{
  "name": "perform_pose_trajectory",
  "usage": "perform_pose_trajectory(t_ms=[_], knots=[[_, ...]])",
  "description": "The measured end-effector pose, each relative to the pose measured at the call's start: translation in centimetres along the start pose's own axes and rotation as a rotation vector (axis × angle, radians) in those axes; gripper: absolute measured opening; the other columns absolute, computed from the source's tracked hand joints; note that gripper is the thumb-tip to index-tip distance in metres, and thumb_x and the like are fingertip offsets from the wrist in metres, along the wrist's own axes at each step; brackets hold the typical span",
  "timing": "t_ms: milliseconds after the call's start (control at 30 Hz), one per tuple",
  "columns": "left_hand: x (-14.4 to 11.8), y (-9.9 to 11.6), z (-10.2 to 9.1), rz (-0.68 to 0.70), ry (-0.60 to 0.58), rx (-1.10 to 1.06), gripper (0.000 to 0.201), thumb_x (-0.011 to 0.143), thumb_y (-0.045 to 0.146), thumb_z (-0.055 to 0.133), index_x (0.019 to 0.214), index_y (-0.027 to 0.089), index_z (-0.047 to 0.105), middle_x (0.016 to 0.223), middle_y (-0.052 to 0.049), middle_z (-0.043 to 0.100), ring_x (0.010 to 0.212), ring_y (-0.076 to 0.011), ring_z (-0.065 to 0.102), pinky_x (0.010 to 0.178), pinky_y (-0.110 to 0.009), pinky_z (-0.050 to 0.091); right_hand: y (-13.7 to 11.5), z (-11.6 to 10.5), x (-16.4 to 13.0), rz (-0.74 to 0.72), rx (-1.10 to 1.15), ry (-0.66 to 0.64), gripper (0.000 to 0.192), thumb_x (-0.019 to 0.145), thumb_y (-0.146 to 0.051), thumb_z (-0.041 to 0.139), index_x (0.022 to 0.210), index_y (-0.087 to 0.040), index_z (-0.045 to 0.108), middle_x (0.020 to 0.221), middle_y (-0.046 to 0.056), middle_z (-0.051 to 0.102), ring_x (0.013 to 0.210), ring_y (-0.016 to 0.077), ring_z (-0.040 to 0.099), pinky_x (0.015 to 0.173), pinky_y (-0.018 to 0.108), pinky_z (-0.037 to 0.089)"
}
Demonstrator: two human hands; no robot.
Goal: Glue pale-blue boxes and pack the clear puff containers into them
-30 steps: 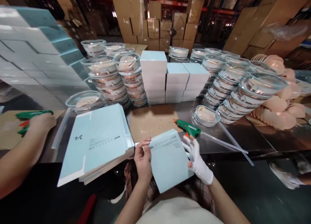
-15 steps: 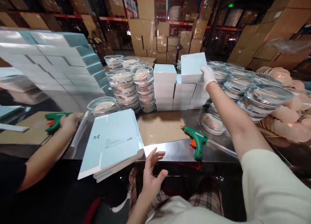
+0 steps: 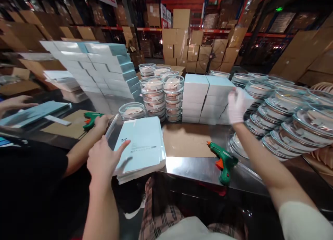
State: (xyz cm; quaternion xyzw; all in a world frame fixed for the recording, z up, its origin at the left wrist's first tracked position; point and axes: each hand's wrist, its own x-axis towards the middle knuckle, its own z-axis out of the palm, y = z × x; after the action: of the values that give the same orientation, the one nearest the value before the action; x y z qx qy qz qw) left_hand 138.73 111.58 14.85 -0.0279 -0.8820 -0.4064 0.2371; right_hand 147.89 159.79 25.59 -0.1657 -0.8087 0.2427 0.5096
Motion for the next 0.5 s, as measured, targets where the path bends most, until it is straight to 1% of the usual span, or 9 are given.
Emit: perform_pose_trajectory(t_ms=[67, 133, 200, 233, 267, 333, 400, 467, 500], knots=[[3.0, -2.4, 0.2, -0.097, -0.164, 0.075, 0.053, 0.053, 0.064, 0.094, 0.067, 0.023, 0.063, 0.064, -0.008, 0.064, 0.103, -0.0535, 0.069, 0.1, -0.079, 0.045, -0.5, -1.1, -9.4, -0.113, 0.032, -0.134, 0.04, 0.103, -0.039, 0.056, 0.133, -0.015, 0.065, 0.14, 0.021, 0.065, 0.138, 0.0368, 0.057, 0.119, 0.059, 0.042], [3.4, -3.4, -0.5, -0.147, -0.226, 0.107, 0.049, 0.056, 0.06, 0.092, 0.073, 0.023, 0.066, 0.058, -0.003, 0.06, 0.092, -0.0484, 0.072, 0.097, -0.077, 0.048, -0.8, -2.7, -18.7, -0.202, 0.051, -0.254, 0.028, 0.096, -0.033, 0.065, 0.122, -0.025, 0.07, 0.128, 0.014, 0.072, 0.12, 0.0357, 0.068, 0.105, 0.058, 0.053], [1.6, -2.1, -1.7, -0.168, -0.095, 0.108, 0.052, 0.06, 0.058, 0.089, 0.096, 0.024, 0.073, 0.073, -0.004, 0.07, 0.091, -0.0447, 0.073, 0.096, -0.073, 0.052, -1.4, -4.4, -25.5, -0.186, 0.077, -0.321, 0.035, 0.097, -0.023, 0.063, 0.132, -0.031, 0.065, 0.125, 0.011, 0.072, 0.113, 0.0323, 0.07, 0.096, 0.054, 0.059], [0.1, -0.6, -2.3, -0.149, -0.005, 0.086, 0.059, 0.063, 0.058, 0.087, 0.11, 0.025, 0.074, 0.087, -0.006, 0.075, 0.094, -0.043, 0.073, 0.097, -0.07, 0.054, -1.9, -5.2, -27.5, -0.163, 0.085, -0.315, 0.045, 0.098, -0.019, 0.061, 0.141, -0.033, 0.06, 0.128, 0.01, 0.07, 0.115, 0.0316, 0.069, 0.097, 0.053, 0.059], [-1.6, 1.2, -2.6, -0.095, 0.041, 0.02, 0.064, 0.067, 0.059, 0.085, 0.121, 0.027, 0.072, 0.101, -0.006, 0.078, 0.097, -0.0402, 0.074, 0.097, -0.064, 0.056, -2.6, -5.9, -28.6, -0.16, 0.082, -0.289, 0.055, 0.098, -0.017, 0.06, 0.149, -0.035, 0.053, 0.133, 0.011, 0.067, 0.12, 0.0315, 0.067, 0.1, 0.053, 0.058], [-5.5, 5.0, -2.1, 0.112, -0.078, -0.134, 0.069, 0.075, 0.06, 0.081, 0.136, 0.029, 0.068, 0.123, -0.006, 0.077, 0.106, -0.0344, 0.073, 0.097, -0.05, 0.06, -4.1, -7.1, -28.2, -0.189, 0.051, -0.203, 0.069, 0.097, -0.018, 0.062, 0.159, -0.038, 0.042, 0.144, 0.012, 0.06, 0.133, 0.0335, 0.06, 0.109, 0.056, 0.053], [-9.6, 7.6, -0.1, 0.3, -0.352, -0.285, 0.05, 0.085, 0.051, 0.076, 0.128, 0.026, 0.074, 0.117, -0.006, 0.079, 0.103, -0.0291, 0.075, 0.093, -0.04, 0.062, -4.9, -7.7, -26.1, -0.217, -0.022, -0.143, 0.068, 0.097, -0.024, 0.065, 0.159, -0.037, 0.043, 0.148, 0.012, 0.057, 0.139, 0.0359, 0.055, 0.116, 0.058, 0.047], [-13.5, 8.2, 2.2, 0.385, -0.617, -0.397, 0.033, 0.091, 0.043, 0.072, 0.117, 0.024, 0.078, 0.107, -0.006, 0.082, 0.094, -0.0258, 0.078, 0.084, -0.034, 0.063, -4.7, -8.0, -24.1, -0.165, -0.096, -0.166, 0.052, 0.099, -0.031, 0.063, 0.15, -0.032, 0.054, 0.141, 0.013, 0.064, 0.133, 0.0354, 0.06, 0.116, 0.058, 0.047], [-15.1, 7.8, 3.2, 0.394, -0.695, -0.427, 0.028, 0.092, 0.039, 0.071, 0.113, 0.023, 0.079, 0.103, -0.006, 0.083, 0.091, -0.0251, 0.078, 0.081, -0.032, 0.063, -4.4, -8.1, -23.5, -0.127, -0.108, -0.204, 0.043, 0.1, -0.033, 0.06, 0.143, -0.029, 0.06, 0.133, 0.014, 0.068, 0.126, 0.0343, 0.063, 0.113, 0.057, 0.048]])
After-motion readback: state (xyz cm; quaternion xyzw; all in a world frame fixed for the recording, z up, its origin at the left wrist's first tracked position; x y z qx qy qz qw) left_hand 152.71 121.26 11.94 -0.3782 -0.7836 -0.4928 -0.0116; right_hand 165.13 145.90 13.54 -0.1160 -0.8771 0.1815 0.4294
